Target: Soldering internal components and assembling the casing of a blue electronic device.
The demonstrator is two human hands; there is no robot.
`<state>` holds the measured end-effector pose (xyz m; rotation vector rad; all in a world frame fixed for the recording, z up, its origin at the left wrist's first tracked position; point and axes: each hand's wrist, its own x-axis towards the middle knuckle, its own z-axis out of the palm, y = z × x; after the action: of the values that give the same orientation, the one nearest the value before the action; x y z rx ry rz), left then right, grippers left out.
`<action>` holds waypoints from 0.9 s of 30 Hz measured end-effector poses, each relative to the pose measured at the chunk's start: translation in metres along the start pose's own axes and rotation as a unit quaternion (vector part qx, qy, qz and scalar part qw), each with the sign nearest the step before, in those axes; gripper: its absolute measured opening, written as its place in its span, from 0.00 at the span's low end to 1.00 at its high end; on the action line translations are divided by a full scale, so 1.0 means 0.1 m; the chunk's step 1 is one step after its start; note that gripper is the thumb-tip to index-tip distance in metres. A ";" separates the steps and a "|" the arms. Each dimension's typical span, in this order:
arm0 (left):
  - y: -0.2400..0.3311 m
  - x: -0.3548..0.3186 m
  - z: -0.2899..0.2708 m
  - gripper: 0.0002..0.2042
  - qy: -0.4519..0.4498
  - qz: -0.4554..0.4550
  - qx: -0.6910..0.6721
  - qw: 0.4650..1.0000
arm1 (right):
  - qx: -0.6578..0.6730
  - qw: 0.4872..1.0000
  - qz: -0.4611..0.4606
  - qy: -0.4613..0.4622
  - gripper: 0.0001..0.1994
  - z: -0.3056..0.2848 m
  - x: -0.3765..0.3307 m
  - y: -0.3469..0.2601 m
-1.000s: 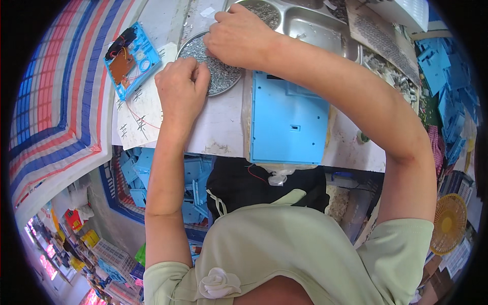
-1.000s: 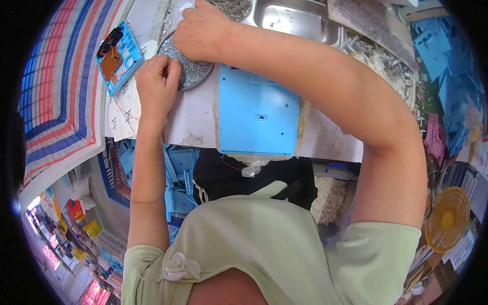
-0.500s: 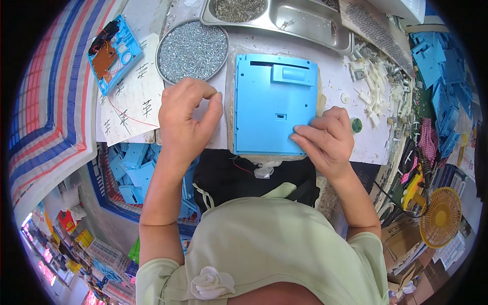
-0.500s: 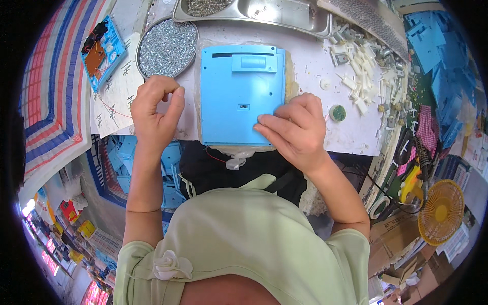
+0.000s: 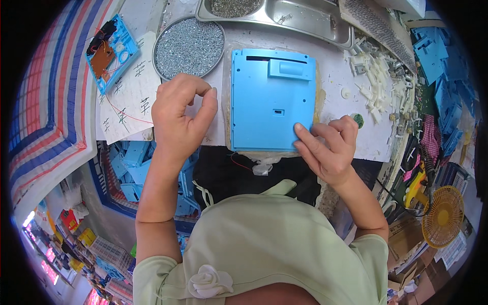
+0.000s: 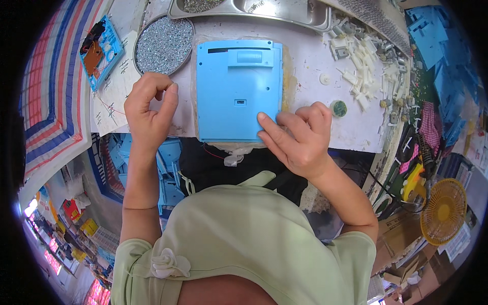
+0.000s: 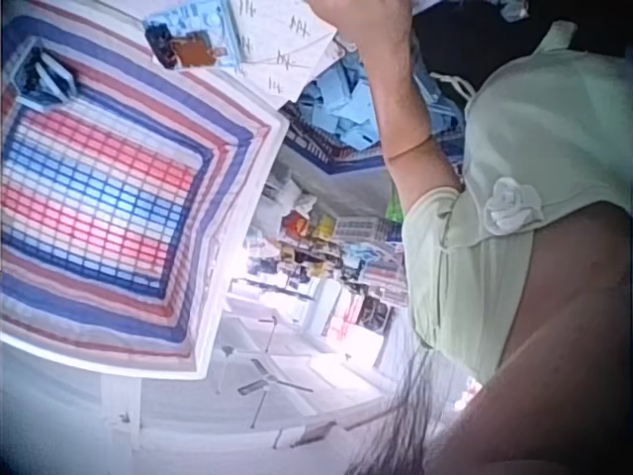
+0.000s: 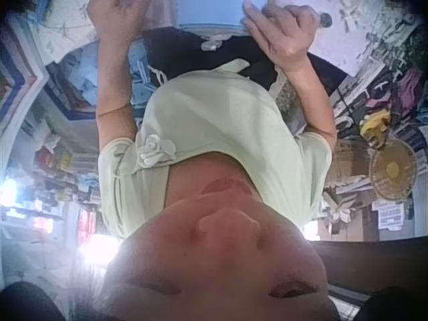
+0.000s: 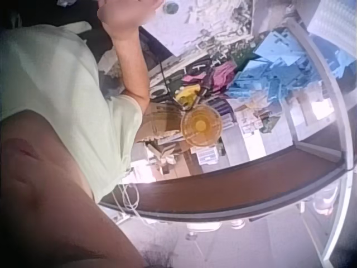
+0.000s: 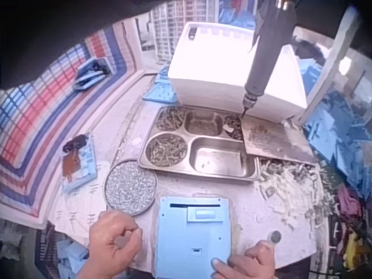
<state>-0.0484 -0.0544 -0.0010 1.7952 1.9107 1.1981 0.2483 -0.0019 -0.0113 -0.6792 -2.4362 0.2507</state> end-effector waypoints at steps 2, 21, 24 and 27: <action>-0.01 0.00 0.00 0.04 0.002 -0.001 -0.005 1.000 | -0.009 1.000 0.006 -0.005 0.20 -0.02 -0.01 -0.01; 0.10 0.05 0.09 0.05 -0.003 0.042 -0.047 0.998 | -0.024 0.999 0.016 -0.045 0.19 -0.21 0.10 -0.07; 0.13 0.05 0.09 0.06 -0.015 0.037 -0.051 0.998 | 0.030 0.999 -0.007 -0.023 0.20 -0.12 0.12 -0.01; 0.12 0.03 0.10 0.06 -0.016 0.033 -0.049 0.998 | 0.039 0.999 0.006 -0.012 0.19 -0.07 0.12 -0.01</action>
<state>-0.0338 -0.0491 0.0022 1.8273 1.7569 1.2547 0.2442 0.0039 0.0005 -0.6599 -2.4322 0.3586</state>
